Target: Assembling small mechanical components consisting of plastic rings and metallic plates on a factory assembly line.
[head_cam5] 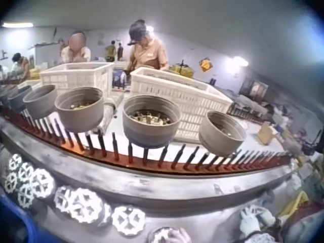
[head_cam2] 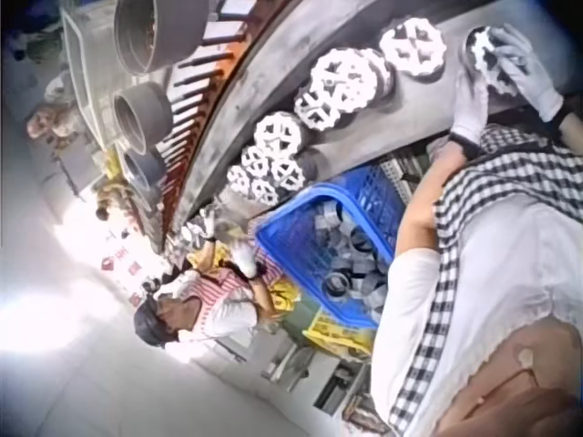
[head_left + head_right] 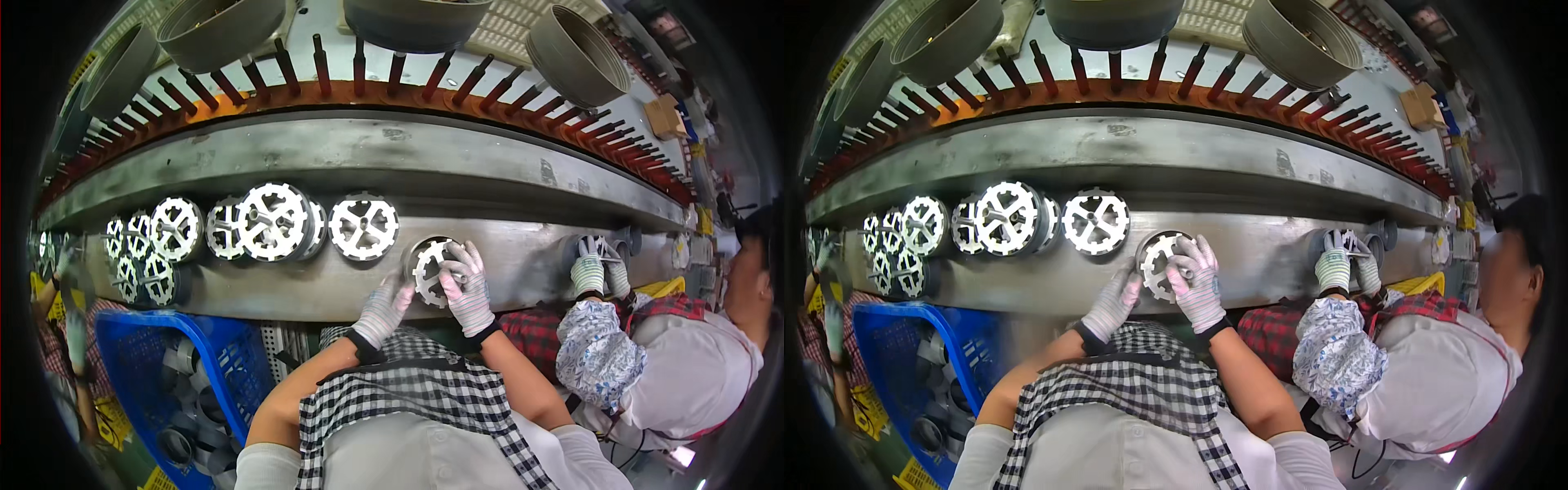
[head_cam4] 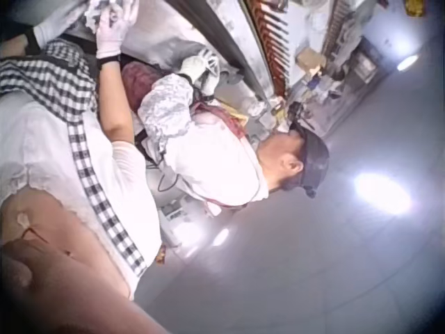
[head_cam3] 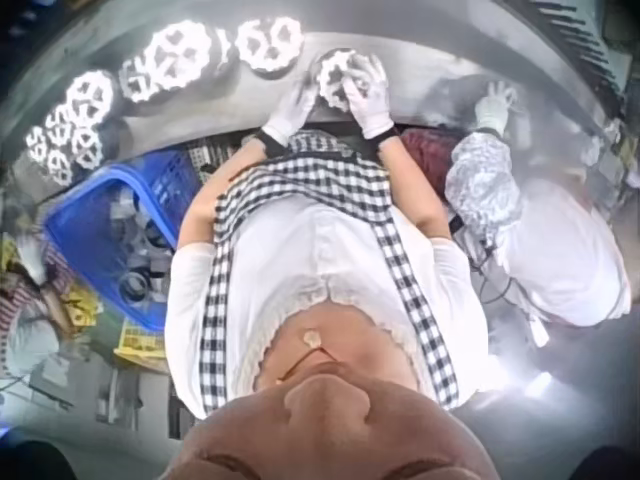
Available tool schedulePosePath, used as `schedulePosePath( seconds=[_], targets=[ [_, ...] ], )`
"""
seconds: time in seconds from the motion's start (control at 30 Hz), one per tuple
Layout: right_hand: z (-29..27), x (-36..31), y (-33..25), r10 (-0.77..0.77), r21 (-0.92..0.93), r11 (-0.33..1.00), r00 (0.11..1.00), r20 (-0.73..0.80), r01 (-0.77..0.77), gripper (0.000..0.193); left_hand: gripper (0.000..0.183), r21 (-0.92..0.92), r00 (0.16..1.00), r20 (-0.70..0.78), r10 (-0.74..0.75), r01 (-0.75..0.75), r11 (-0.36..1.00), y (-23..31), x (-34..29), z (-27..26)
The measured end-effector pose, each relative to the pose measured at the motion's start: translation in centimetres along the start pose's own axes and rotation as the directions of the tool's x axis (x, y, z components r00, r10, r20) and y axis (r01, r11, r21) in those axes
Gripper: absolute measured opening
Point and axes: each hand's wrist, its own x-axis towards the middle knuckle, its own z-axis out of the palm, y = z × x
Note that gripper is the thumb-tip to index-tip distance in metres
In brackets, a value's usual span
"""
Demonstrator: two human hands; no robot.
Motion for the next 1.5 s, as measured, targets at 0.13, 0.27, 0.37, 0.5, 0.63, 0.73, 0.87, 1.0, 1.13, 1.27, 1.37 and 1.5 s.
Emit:
schedulePosePath(
  seconds=[0.13,0.27,0.37,0.5,0.63,0.73,0.87,1.0,1.13,1.27,1.37,1.5],
  targets=[
    [0.6,0.5,0.4,-0.011,-0.083,0.996,0.999,0.031,0.014,0.019,0.076,0.119,0.999,0.039,-0.02,0.015,0.993,3.8,0.5,-0.2],
    [0.8,0.8,0.2,0.017,-0.105,0.994,0.998,0.065,-0.01,0.02,0.089,0.184,0.999,-0.009,-0.043,0.044,0.982,2.9,1.0,0.4],
    [0.9,0.9,0.4,0.03,-0.107,0.994,0.997,0.069,-0.022,0.019,0.089,0.198,0.998,-0.014,-0.055,0.056,0.979,3.1,1.3,0.3],
    [1.1,1.0,0.6,0.012,-0.141,0.99,0.998,0.063,-0.003,0.014,0.083,0.232,0.998,-0.02,-0.066,0.069,0.97,2.9,1.7,0.6],
    [1.9,0.8,0.7,-0.058,-0.22,0.973,0.998,0.032,0.064,0.012,0.08,-0.321,0.963,0.091,-0.254,0.269,0.908,1.2,2.6,1.3],
    [2.2,0.7,0.9,-0.078,-0.213,0.974,0.997,0.002,0.076,0.013,0.08,-0.301,0.973,0.035,-0.228,0.227,0.926,0.2,2.8,1.9],
    [2.2,0.7,1.4,-0.091,-0.225,0.971,0.996,-0.017,0.085,0.013,0.077,-0.285,0.965,0.054,-0.256,0.261,0.922,0.8,3.0,1.7],
    [1.8,1.0,0.3,-0.093,-0.193,0.977,0.996,-0.014,0.089,0.016,0.068,0.001,0.988,-0.016,-0.151,0.151,0.988,0.6,3.2,0.9],
    [-1.0,1.1,-1.6,-0.063,-0.291,0.956,0.994,-0.091,0.034,0.051,0.049,-0.304,0.929,0.333,-0.162,0.269,0.914,4.8,2.2,-4.0],
    [-3.4,2.8,-4.0,0.164,-0.467,0.884,0.934,0.318,0.003,0.044,0.05,0.0,0.962,0.273,-0.007,0.007,1.0,3.8,-2.2,-10.0],
    [-5.0,4.2,-4.7,0.278,-0.37,0.917,0.904,0.325,-0.149,0.03,0.05,-0.082,0.985,0.162,-0.062,0.076,0.994,5.5,-6.8,-14.2],
    [-11.2,7.4,-8.0,0.481,0.484,0.742,0.871,0.097,-0.464,0.035,0.053,-0.292,0.988,-0.142,-0.067,0.023,0.956,5.2,-13.1,-18.9]
  ],
)
